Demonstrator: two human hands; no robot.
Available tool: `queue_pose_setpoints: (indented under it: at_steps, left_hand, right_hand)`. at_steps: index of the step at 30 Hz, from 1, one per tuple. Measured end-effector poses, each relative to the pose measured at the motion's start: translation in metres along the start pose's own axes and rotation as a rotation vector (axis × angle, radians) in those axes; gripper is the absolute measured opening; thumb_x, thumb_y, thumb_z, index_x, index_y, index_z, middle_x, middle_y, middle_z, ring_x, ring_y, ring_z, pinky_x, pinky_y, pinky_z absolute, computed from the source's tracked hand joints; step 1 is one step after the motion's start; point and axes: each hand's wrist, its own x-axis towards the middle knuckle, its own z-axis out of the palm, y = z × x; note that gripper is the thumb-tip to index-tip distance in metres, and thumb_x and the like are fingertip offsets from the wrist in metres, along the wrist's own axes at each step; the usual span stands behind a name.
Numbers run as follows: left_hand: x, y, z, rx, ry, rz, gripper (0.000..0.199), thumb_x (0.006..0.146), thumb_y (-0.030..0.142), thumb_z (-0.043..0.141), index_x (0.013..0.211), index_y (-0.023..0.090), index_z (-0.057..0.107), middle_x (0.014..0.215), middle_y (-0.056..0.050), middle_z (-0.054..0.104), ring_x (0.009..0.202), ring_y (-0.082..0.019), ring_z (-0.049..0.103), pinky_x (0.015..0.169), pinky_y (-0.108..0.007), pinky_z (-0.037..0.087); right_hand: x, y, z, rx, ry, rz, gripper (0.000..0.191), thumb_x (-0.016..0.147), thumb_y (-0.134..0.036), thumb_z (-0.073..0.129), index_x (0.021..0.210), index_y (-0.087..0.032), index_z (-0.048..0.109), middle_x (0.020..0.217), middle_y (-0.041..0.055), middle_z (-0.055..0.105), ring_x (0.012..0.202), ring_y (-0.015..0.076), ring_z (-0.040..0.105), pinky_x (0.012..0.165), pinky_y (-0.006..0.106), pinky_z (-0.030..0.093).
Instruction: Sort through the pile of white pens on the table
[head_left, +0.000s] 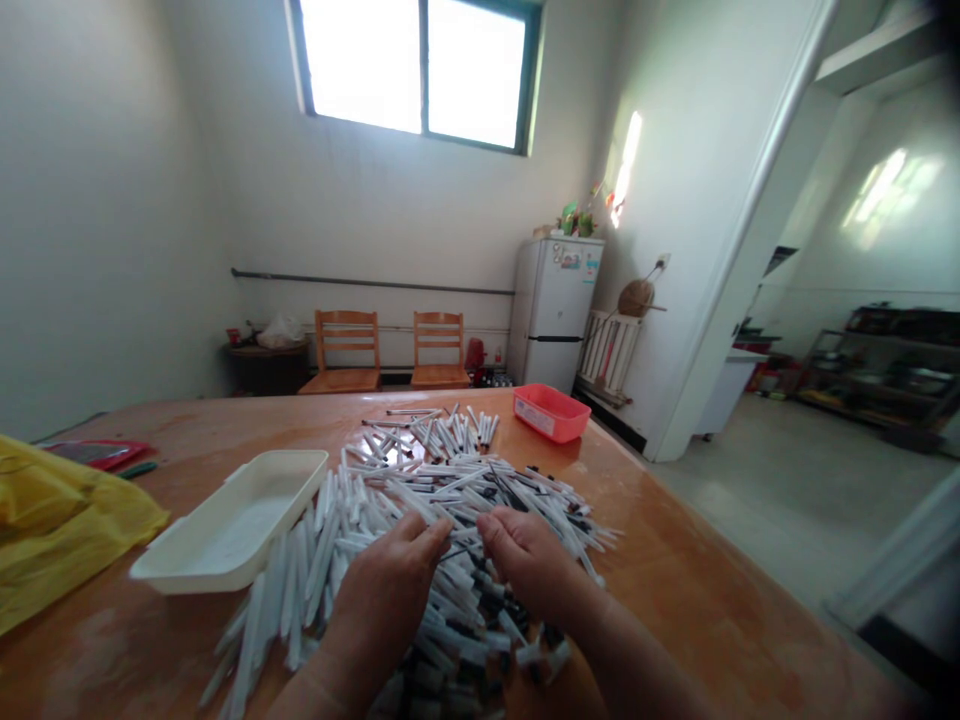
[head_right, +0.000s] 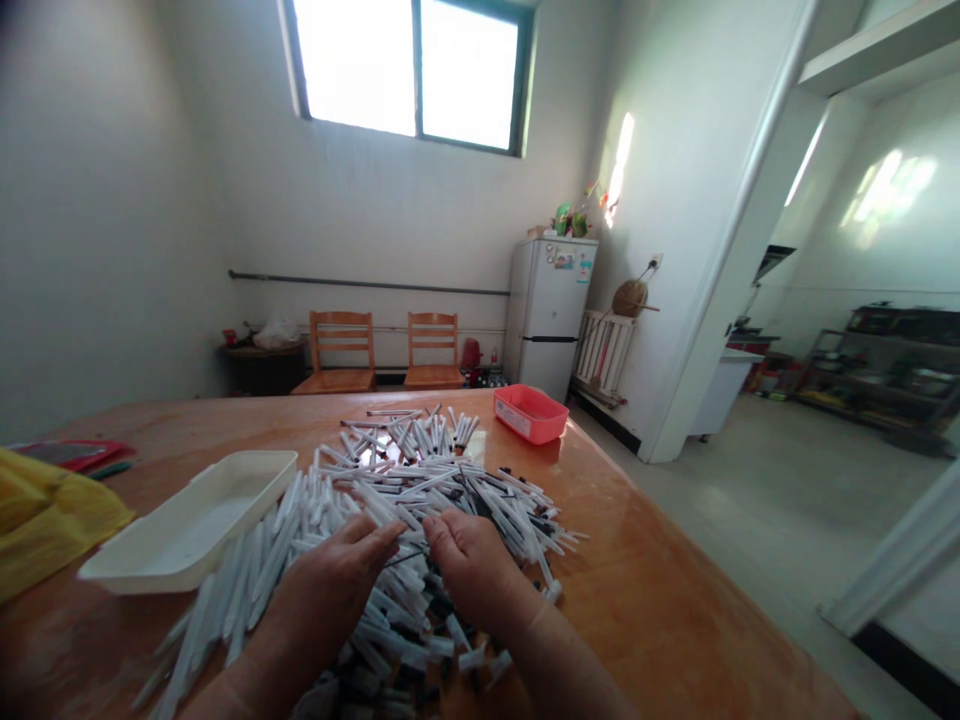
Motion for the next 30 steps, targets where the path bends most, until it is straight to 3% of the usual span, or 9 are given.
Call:
queue_pose_setpoints:
  at_steps: [4,10,14,17,22,27,30]
  left_hand:
    - [-0.001,0.001,-0.0015,0.001,-0.013,0.005,0.031,0.1,0.028,0.039,0.122,0.033,0.06,0.098,-0.003,0.063,0.082,-0.018,0.065,0.067,-0.028,0.041]
    - [-0.0006,-0.0004,0.0004,0.006,0.0,0.012,0.031,0.099,0.027,0.041,0.123,0.033,0.06,0.098,-0.003,0.064,0.082,-0.018,0.064,0.067,-0.028,0.04]
    - [-0.001,-0.0014,0.0001,0.011,-0.009,0.019,0.031,0.099,0.026,0.041,0.121,0.033,0.061,0.095,-0.003,0.063,0.08,-0.018,0.064,0.066,-0.028,0.039]
    - [-0.0022,-0.0015,-0.001,0.014,-0.014,0.018,0.031,0.099,0.027,0.041,0.122,0.033,0.061,0.096,-0.003,0.063,0.081,-0.019,0.065,0.065,-0.028,0.039]
    - [-0.0025,-0.0018,-0.0003,0.013,-0.025,0.012,0.031,0.098,0.026,0.043,0.123,0.033,0.06,0.099,-0.003,0.064,0.082,-0.019,0.065,0.066,-0.028,0.04]
    - [-0.001,-0.0025,0.0014,-0.006,-0.029,0.008,0.031,0.098,0.026,0.042,0.122,0.034,0.061,0.098,-0.003,0.064,0.083,-0.018,0.065,0.067,-0.027,0.04]
    - [-0.0012,-0.0026,0.0013,0.007,-0.019,0.002,0.032,0.098,0.026,0.043,0.122,0.035,0.061,0.098,-0.003,0.063,0.081,-0.018,0.065,0.066,-0.027,0.04]
  right_hand:
    - [-0.001,-0.0004,-0.0034,0.067,-0.021,-0.009,0.032,0.098,-0.044,0.05,0.078,-0.019,0.057,0.069,-0.0022,0.058,0.061,0.0119,0.05,0.058,0.023,0.037]
    - [0.0011,0.0023,-0.0034,0.115,-0.014,0.072,0.049,0.101,-0.053,0.037,0.072,-0.019,0.055,0.056,-0.003,0.051,0.053,0.0119,0.047,0.055,0.024,0.038]
    - [0.0007,0.002,-0.0044,0.091,-0.033,0.039,0.033,0.097,-0.044,0.05,0.076,-0.019,0.054,0.064,-0.0029,0.055,0.058,0.0119,0.048,0.055,0.023,0.037]
    - [0.0003,0.0028,-0.0044,0.201,-0.064,0.082,0.024,0.094,-0.043,0.054,0.088,-0.02,0.055,0.072,-0.0026,0.06,0.055,0.0108,0.049,0.051,0.022,0.037]
    - [0.0002,0.0035,-0.005,0.098,-0.067,0.072,0.043,0.1,-0.05,0.042,0.072,-0.019,0.053,0.058,-0.0035,0.052,0.053,0.0112,0.047,0.054,0.023,0.038]
    - [0.0005,0.0045,-0.0062,0.162,-0.087,0.072,0.027,0.095,-0.045,0.055,0.086,-0.019,0.055,0.07,-0.0029,0.06,0.056,0.0107,0.05,0.052,0.021,0.038]
    - [0.0023,0.0077,-0.0043,0.169,-0.066,0.101,0.04,0.1,-0.051,0.043,0.08,-0.019,0.055,0.063,-0.0028,0.057,0.052,0.0105,0.048,0.052,0.022,0.037]
